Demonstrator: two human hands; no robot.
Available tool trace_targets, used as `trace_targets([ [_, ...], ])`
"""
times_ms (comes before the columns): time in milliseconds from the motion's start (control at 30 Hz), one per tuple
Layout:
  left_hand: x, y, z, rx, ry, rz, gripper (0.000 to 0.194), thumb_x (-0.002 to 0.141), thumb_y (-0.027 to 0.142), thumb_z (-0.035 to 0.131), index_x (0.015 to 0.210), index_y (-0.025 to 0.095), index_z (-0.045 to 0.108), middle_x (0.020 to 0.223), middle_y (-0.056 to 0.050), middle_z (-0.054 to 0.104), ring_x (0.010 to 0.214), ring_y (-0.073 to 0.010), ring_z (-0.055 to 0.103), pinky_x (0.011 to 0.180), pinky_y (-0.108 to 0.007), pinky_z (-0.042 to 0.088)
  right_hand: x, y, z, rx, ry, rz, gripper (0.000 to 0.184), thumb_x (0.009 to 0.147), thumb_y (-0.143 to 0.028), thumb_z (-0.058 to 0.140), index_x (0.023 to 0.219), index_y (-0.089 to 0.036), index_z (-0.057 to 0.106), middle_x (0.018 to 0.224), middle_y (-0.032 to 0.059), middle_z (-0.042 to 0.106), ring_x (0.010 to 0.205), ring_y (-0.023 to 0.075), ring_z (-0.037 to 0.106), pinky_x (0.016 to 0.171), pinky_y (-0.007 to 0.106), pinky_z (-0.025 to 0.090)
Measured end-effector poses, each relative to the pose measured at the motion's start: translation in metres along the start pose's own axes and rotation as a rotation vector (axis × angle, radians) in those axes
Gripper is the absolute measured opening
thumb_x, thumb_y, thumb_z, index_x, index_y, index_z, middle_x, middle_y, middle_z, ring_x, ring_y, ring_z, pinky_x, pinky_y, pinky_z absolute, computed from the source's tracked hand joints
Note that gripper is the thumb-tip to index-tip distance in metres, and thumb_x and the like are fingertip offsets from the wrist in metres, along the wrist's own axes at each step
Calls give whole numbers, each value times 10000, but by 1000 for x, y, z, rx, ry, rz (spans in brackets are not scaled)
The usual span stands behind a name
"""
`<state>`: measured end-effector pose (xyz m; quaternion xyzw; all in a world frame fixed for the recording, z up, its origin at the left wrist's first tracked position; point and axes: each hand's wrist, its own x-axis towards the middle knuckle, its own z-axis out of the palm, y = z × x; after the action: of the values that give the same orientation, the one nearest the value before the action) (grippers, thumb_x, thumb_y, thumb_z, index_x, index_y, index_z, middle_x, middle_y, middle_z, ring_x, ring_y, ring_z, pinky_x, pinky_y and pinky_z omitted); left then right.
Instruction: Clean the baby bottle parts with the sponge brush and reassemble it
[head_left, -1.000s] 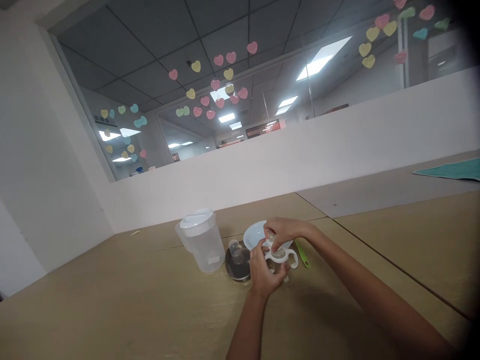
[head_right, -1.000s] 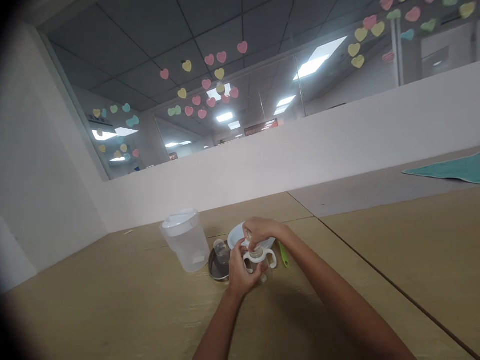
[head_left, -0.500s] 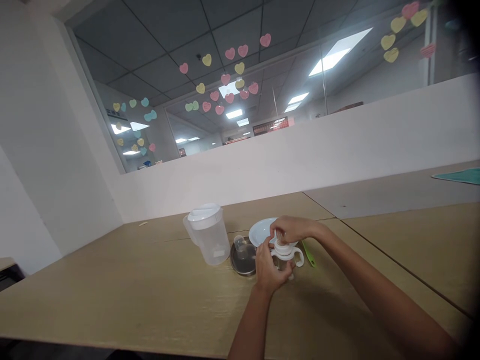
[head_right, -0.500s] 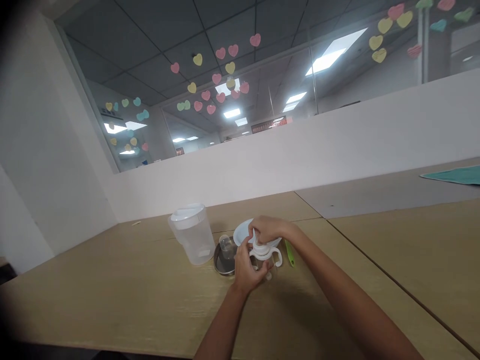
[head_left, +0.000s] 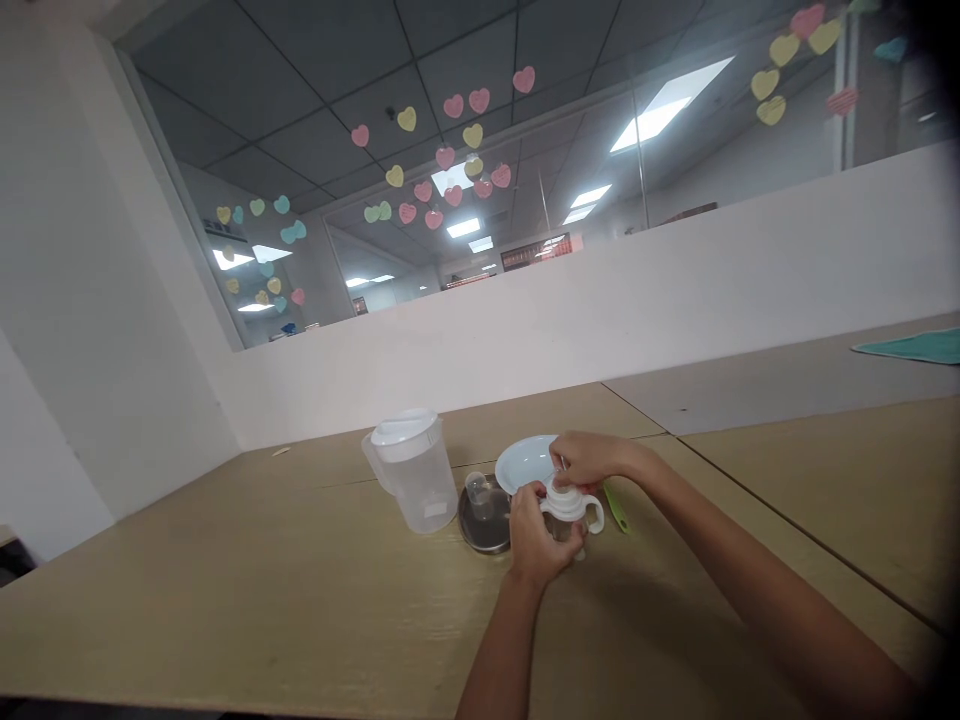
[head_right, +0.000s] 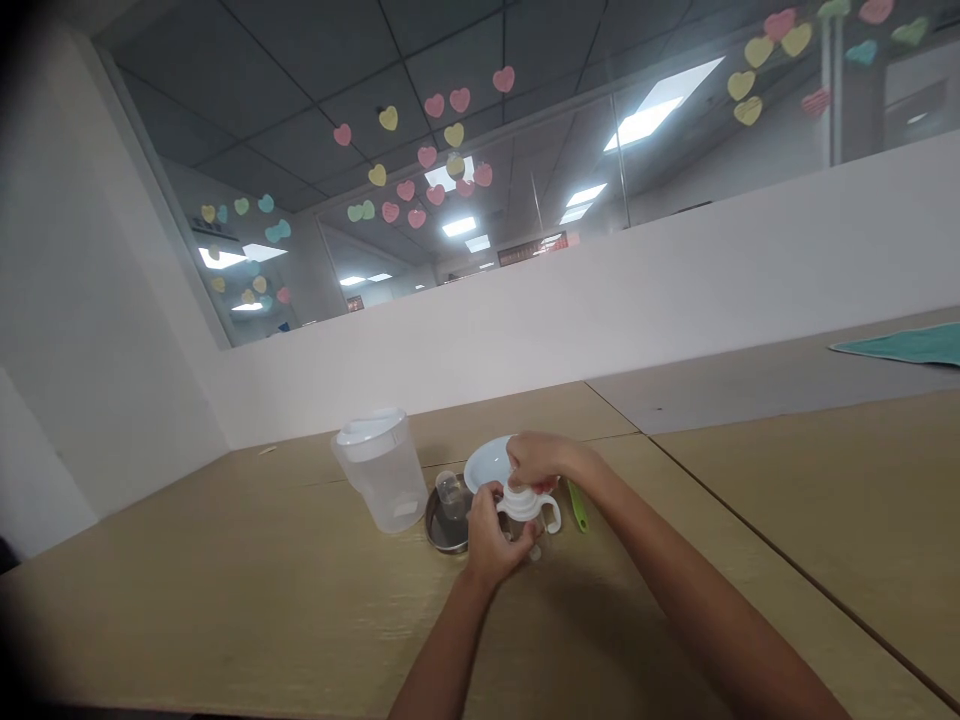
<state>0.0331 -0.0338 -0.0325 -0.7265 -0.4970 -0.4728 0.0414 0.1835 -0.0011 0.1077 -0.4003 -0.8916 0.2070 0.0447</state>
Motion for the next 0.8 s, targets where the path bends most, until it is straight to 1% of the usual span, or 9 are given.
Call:
trace_targets([
  [100, 1, 2, -2, -10, -9, 43, 492, 649, 314, 633, 1092, 171, 474, 995, -80, 559, 939, -231, 517, 841, -379, 427, -5, -10, -3, -142, 69, 35, 175, 696, -232, 544, 681, -94, 650, 558, 86, 647, 473, 155, 561, 473, 231, 377],
  [233, 2, 3, -2, 18, -34, 89, 615, 654, 301, 618, 1227, 174, 437, 1057, -92, 569, 990, -249, 505, 898, -402, 403, -4, -18, -2, -322, 177, 55, 219, 682, -276, 579, 721, -92, 690, 614, 117, 679, 578, 201, 617, 488, 244, 345],
  [400, 1, 1, 0, 32, -37, 50, 745, 634, 292, 621, 1319, 155, 362, 1025, -94, 561, 951, -241, 507, 880, -396, 416, 1, -16, 1, -389, 237, 61, 256, 716, -284, 544, 788, -99, 705, 794, 164, 702, 702, 247, 650, 515, 261, 354],
  [500, 0, 0, -1, 29, -37, 33, 773, 639, 304, 620, 1342, 154, 335, 982, -82, 556, 911, -226, 512, 861, -389, 426, 1, -12, 2, -370, 229, 79, 300, 720, -332, 564, 868, -111, 703, 851, 158, 697, 764, 273, 649, 563, 284, 390],
  [567, 0, 0, -1, 24, -36, 30, 784, 640, 311, 623, 1348, 155, 325, 960, -73, 553, 899, -222, 514, 856, -389, 431, 1, -7, 3, -304, 193, 15, 446, 668, -375, 638, 1049, -144, 655, 938, 130, 688, 828, 275, 641, 604, 289, 413],
  [633, 1, -1, -1, 21, -29, 28, 795, 637, 315, 628, 1351, 155, 317, 954, -71, 551, 894, -222, 517, 846, -390, 438, 4, -3, 7, -239, 153, -69, 677, 594, -353, 706, 1228, -184, 538, 1033, 106, 665, 892, 273, 627, 634, 284, 426],
  [667, 1, 0, -1, 20, -23, 26, 799, 636, 317, 630, 1351, 155, 313, 955, -72, 551, 892, -223, 519, 842, -392, 442, 6, -2, 10, -229, 141, -88, 741, 574, -337, 718, 1265, -184, 498, 1064, 110, 654, 913, 278, 621, 638, 285, 430],
  [700, 1, 0, -1, 20, -16, 28, 800, 636, 319, 633, 1350, 155, 312, 960, -74, 551, 893, -225, 522, 840, -394, 445, 8, -3, 12, -239, 143, -83, 743, 576, -330, 713, 1265, -164, 489, 1078, 127, 646, 925, 290, 617, 639, 293, 431],
  [800, 1, 1, 0, 20, 6, 52, 790, 634, 325, 643, 1337, 153, 325, 995, -89, 554, 922, -234, 530, 857, -401, 445, 12, -9, 19, -320, 195, -4, 610, 657, -363, 640, 1181, -71, 527, 1055, 201, 638, 915, 332, 616, 626, 325, 424],
])
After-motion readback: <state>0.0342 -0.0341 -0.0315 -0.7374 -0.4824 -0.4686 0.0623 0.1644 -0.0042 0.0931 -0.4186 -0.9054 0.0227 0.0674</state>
